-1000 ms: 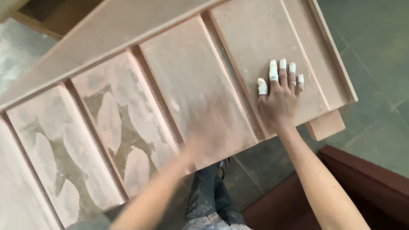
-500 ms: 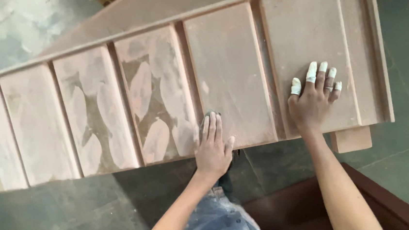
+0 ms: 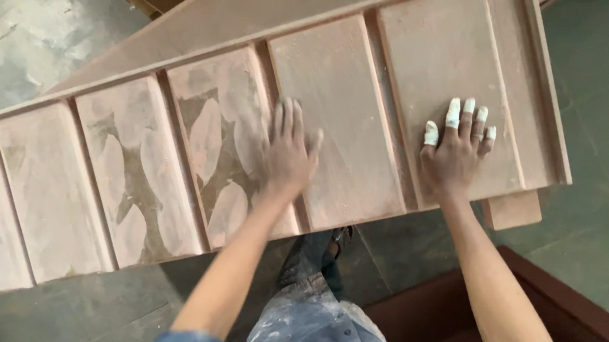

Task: The person sands the surface of a long wooden panel with multiple recessed rectangular sections using a sanding block. They move the block back and forth across each section, applying even pressure to smooth the wood.

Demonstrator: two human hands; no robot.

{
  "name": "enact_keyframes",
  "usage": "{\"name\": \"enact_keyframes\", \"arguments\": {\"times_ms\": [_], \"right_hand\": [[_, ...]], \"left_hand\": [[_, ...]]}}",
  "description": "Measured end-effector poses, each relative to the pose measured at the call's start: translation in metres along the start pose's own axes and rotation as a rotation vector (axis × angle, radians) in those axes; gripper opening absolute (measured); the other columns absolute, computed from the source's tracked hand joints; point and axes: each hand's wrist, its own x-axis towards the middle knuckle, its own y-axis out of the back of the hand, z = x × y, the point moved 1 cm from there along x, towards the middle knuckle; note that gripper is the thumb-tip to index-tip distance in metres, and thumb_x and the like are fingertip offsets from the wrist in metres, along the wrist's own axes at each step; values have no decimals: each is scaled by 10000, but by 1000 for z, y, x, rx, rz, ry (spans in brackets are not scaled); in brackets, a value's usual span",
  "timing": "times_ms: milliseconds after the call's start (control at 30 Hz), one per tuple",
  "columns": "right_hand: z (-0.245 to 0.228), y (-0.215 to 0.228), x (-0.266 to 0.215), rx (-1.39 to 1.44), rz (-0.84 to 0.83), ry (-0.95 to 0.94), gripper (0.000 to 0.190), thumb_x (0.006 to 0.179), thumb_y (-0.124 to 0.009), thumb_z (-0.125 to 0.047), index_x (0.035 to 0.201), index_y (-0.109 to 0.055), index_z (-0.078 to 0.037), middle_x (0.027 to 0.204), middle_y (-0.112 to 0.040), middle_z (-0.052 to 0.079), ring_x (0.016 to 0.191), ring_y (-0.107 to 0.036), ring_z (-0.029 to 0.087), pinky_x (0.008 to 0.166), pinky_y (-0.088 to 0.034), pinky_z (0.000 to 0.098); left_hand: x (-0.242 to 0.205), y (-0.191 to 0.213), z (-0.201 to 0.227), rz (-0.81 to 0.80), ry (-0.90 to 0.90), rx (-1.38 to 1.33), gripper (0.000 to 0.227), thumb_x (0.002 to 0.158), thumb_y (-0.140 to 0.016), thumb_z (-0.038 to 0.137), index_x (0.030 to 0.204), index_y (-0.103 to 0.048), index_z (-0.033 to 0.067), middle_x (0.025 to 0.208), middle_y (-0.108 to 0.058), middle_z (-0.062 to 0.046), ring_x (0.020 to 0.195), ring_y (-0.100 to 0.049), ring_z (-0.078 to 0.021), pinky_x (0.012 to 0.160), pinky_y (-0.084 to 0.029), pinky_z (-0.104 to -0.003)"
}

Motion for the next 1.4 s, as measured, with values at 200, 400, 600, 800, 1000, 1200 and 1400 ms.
{"name": "enact_keyframes", "arguments": {"times_ms": [200, 400, 600, 800, 1000, 1200, 1400], "right_hand": [[0, -1, 2, -55, 9, 5, 613, 1078, -455, -378, 1559, -438, 2, 1634, -379, 228, 1536, -245, 415, 1225, -92, 593], [-3, 0, 3, -100, 16, -12, 607, 1056, -450, -401, 1554, -441, -54, 1617, -401, 190, 1515, -292, 396, 1239, -127, 565], [0, -5, 3, -104, 51, 9, 603, 1055, -466, -390, 1535, -463, -26, 1599, -421, 214, 1499, -315, 418, 1215, -140, 578], [2, -9, 5, -111, 56, 2, 605, 1055, -458, -399, 1537, -467, -34, 1597, -429, 204, 1511, -309, 402, 1228, -138, 572], [2, -7, 3, -114, 37, 0, 595, 1063, -468, -400, 1536, -471, -40, 1602, -426, 209, 1505, -310, 415, 1214, -145, 579], [3, -9, 3, -104, 67, 11, 602, 1065, -459, -412, 1547, -475, -52, 1610, -428, 203, 1518, -325, 404, 1230, -160, 581], [12, -17, 3, -102, 66, 34, 616, 1062, -456, -406, 1551, -469, -32, 1612, -423, 217, 1510, -316, 410, 1212, -158, 592]], "left_hand": [[-95, -15, 21, 75, -110, -91, 729, 1023, -438, 450, 1560, -319, -27, 1639, -294, -215, 1526, -258, -367, 1242, -169, -513], [92, -11, -13, -1, -133, 44, 722, 1074, -366, 457, 1615, -244, -5, 1703, -228, -182, 1608, -176, -322, 1337, -86, -486], [-21, -26, 8, 27, -280, -82, 869, 993, -462, 528, 1603, -196, -30, 1681, -192, -213, 1553, -139, -401, 1274, -103, -507], [52, -44, -27, -645, -205, 129, 907, 883, -574, 545, 1592, -218, 108, 1664, -162, -143, 1542, -116, -366, 1243, -74, -536], [106, -37, 3, 33, 15, -4, 864, 1043, -381, 562, 1585, -80, -39, 1688, -45, -229, 1553, -23, -360, 1252, -19, -524], [94, -56, -1, 282, 99, 20, 805, 1052, -435, 446, 1596, -193, -95, 1685, -190, -275, 1580, -146, -374, 1296, -95, -498], [118, -61, -3, 404, 185, -15, 838, 1022, -475, 474, 1544, -275, -151, 1633, -262, -315, 1536, -218, -401, 1267, -108, -523]]}}
